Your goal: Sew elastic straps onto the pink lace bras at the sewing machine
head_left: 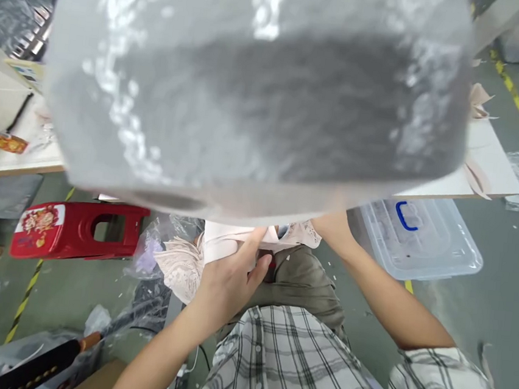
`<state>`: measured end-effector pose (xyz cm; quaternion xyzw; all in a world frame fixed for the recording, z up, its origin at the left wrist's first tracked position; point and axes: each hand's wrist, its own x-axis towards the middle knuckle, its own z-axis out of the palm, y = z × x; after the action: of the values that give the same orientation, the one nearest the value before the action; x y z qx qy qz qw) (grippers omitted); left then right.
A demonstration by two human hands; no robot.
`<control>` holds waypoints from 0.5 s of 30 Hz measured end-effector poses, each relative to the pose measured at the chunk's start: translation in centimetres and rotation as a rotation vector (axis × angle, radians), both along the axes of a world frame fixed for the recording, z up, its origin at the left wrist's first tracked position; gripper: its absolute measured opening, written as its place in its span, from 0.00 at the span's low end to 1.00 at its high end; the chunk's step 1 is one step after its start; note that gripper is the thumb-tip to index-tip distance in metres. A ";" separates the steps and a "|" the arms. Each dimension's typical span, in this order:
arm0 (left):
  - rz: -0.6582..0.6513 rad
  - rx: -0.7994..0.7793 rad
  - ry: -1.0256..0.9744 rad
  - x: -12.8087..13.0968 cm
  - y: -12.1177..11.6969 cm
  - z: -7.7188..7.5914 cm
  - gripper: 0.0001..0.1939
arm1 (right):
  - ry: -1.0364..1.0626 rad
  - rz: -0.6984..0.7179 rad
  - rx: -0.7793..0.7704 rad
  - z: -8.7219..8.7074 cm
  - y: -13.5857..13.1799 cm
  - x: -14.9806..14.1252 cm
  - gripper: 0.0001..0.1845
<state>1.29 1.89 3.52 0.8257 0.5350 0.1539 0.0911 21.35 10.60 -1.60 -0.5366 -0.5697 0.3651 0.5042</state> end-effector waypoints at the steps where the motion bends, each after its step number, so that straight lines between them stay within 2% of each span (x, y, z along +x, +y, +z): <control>1: -0.003 0.007 0.000 0.0 0.0 0.0 0.23 | 0.016 -0.008 0.007 -0.2 -0.1 0.1 0.13; 5: -0.028 0.035 -0.001 0.3 0.1 0.1 0.23 | 0.041 -0.012 0.008 -0.4 -0.4 0.0 0.12; 12: -0.067 0.130 0.038 1.0 0.3 0.3 0.22 | 0.047 0.020 -0.017 0.2 -1.3 0.0 0.12; 15: -0.072 0.120 0.034 1.2 0.3 0.2 0.23 | 0.059 0.057 -0.044 0.4 -1.7 0.0 0.13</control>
<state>2.48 2.22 3.68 0.8510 0.4960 0.1685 0.0379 21.34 8.94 -1.20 -0.5202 -0.5613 0.4075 0.4984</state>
